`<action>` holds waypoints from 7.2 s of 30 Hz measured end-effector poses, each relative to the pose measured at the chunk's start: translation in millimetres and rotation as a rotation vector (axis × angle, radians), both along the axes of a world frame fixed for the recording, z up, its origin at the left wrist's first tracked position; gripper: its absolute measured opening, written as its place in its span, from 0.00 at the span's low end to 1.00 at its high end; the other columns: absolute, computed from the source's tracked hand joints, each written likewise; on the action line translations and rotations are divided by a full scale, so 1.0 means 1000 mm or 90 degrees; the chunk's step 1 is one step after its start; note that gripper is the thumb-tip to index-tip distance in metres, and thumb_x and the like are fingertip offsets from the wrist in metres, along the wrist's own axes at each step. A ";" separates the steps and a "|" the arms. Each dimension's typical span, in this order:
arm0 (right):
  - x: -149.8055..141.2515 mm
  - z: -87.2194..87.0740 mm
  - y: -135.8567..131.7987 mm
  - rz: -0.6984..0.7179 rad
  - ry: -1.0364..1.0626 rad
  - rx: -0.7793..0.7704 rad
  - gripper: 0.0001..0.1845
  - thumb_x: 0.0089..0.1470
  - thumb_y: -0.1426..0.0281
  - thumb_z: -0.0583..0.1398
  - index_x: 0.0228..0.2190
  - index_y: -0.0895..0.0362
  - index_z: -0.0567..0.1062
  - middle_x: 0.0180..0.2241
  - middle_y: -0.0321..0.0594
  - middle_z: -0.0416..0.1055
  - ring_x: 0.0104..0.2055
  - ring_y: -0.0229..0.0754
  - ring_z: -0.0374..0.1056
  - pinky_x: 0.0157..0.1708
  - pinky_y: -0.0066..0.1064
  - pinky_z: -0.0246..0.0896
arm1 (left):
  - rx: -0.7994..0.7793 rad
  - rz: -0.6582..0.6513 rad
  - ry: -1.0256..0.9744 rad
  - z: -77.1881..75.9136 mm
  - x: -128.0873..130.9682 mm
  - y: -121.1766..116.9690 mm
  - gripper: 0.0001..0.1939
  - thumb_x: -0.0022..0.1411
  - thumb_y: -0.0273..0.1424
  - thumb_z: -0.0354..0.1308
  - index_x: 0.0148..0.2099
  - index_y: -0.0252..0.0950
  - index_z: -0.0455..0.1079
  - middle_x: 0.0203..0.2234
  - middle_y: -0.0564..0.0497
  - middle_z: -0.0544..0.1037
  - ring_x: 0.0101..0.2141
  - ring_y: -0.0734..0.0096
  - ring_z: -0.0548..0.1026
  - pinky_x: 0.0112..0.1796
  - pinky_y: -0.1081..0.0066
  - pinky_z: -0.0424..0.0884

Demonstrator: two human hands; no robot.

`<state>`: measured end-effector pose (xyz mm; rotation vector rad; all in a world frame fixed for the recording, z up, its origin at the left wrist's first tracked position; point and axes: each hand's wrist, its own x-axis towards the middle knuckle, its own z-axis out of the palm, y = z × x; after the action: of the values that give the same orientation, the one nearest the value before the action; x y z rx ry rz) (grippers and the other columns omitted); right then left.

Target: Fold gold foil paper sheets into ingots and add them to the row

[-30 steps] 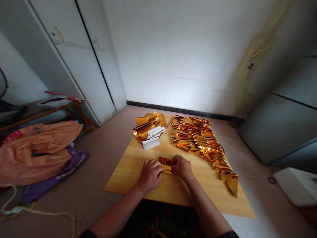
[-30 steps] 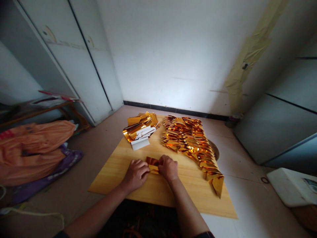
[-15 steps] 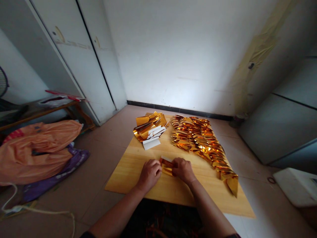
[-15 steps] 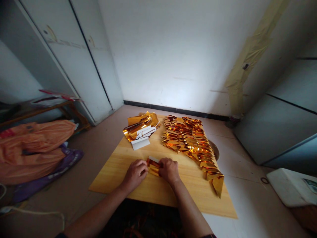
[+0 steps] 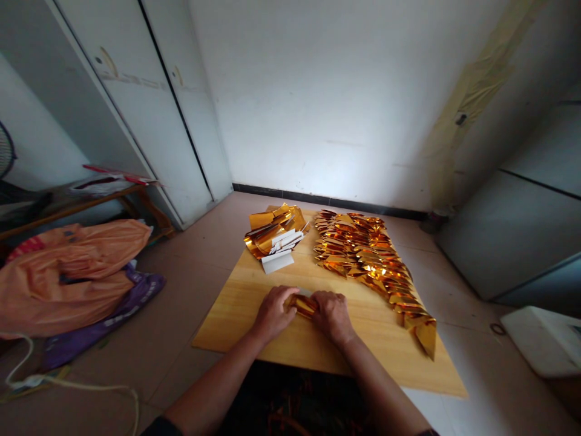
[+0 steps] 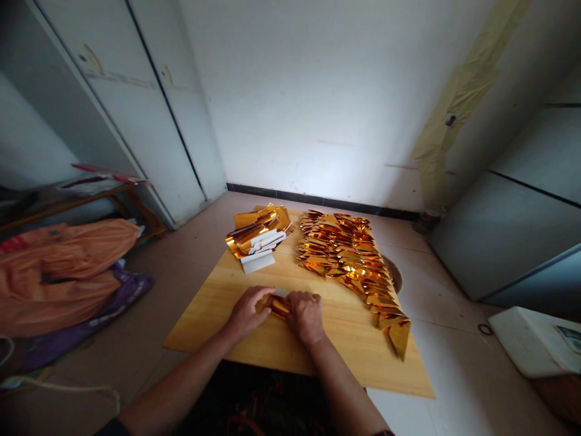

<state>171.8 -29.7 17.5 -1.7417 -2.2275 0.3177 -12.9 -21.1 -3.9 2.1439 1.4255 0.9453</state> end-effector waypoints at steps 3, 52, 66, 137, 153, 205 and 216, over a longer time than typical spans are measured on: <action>0.000 0.000 0.000 0.003 -0.013 -0.004 0.04 0.53 0.71 0.58 0.31 0.54 0.75 0.33 0.39 0.74 0.39 0.41 0.66 0.40 0.31 0.47 | -0.022 0.022 0.027 -0.004 0.001 0.004 0.21 0.49 0.18 0.56 0.45 0.38 0.70 0.37 0.50 0.76 0.40 0.65 0.71 0.44 0.65 0.69; 0.025 0.001 0.004 0.043 -0.010 0.125 0.15 0.51 0.75 0.56 0.42 0.53 0.72 0.45 0.41 0.69 0.47 0.43 0.60 0.43 0.33 0.52 | 0.165 -0.028 0.214 0.001 0.024 -0.005 0.08 0.56 0.23 0.57 0.25 0.36 0.67 0.26 0.51 0.71 0.32 0.68 0.67 0.35 0.68 0.62; 0.000 0.033 0.042 0.032 -0.123 -0.105 0.13 0.44 0.73 0.59 0.36 0.54 0.74 0.42 0.42 0.69 0.49 0.48 0.60 0.40 0.36 0.52 | 0.158 -0.061 0.169 0.000 0.017 -0.008 0.09 0.59 0.24 0.56 0.26 0.37 0.71 0.27 0.51 0.73 0.33 0.69 0.68 0.36 0.68 0.63; 0.045 -0.001 -0.016 0.180 -0.114 0.165 0.08 0.61 0.71 0.55 0.40 0.51 0.73 0.39 0.38 0.72 0.42 0.42 0.61 0.42 0.34 0.48 | 0.219 -0.065 0.251 0.001 0.016 -0.014 0.08 0.60 0.24 0.53 0.33 0.37 0.73 0.44 0.48 0.76 0.44 0.63 0.71 0.42 0.63 0.68; 0.037 0.002 -0.019 0.079 -0.146 0.125 0.10 0.58 0.73 0.56 0.40 0.51 0.73 0.41 0.39 0.70 0.42 0.43 0.60 0.38 0.33 0.49 | 0.228 -0.053 0.277 0.000 0.018 -0.016 0.09 0.64 0.27 0.51 0.38 0.39 0.73 0.42 0.48 0.78 0.44 0.66 0.73 0.42 0.64 0.64; 0.015 0.019 0.028 -0.269 -0.009 -0.154 0.04 0.41 0.70 0.60 0.25 0.55 0.75 0.34 0.44 0.70 0.37 0.44 0.68 0.28 0.28 0.58 | 0.216 -0.025 0.284 0.002 0.016 -0.022 0.12 0.62 0.25 0.53 0.44 0.43 0.73 0.47 0.48 0.75 0.49 0.61 0.68 0.47 0.58 0.62; 0.050 0.018 0.018 -0.270 0.071 -0.057 0.03 0.45 0.72 0.58 0.24 0.56 0.73 0.28 0.39 0.70 0.28 0.38 0.65 0.27 0.27 0.55 | 0.198 -0.015 0.289 0.002 0.016 -0.023 0.13 0.60 0.25 0.55 0.45 0.44 0.72 0.48 0.49 0.74 0.51 0.60 0.68 0.49 0.56 0.60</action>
<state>221.6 -11.7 36.0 -2.1248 -1.7343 0.4074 3.1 -43.8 -1.5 2.7338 1.5255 0.7389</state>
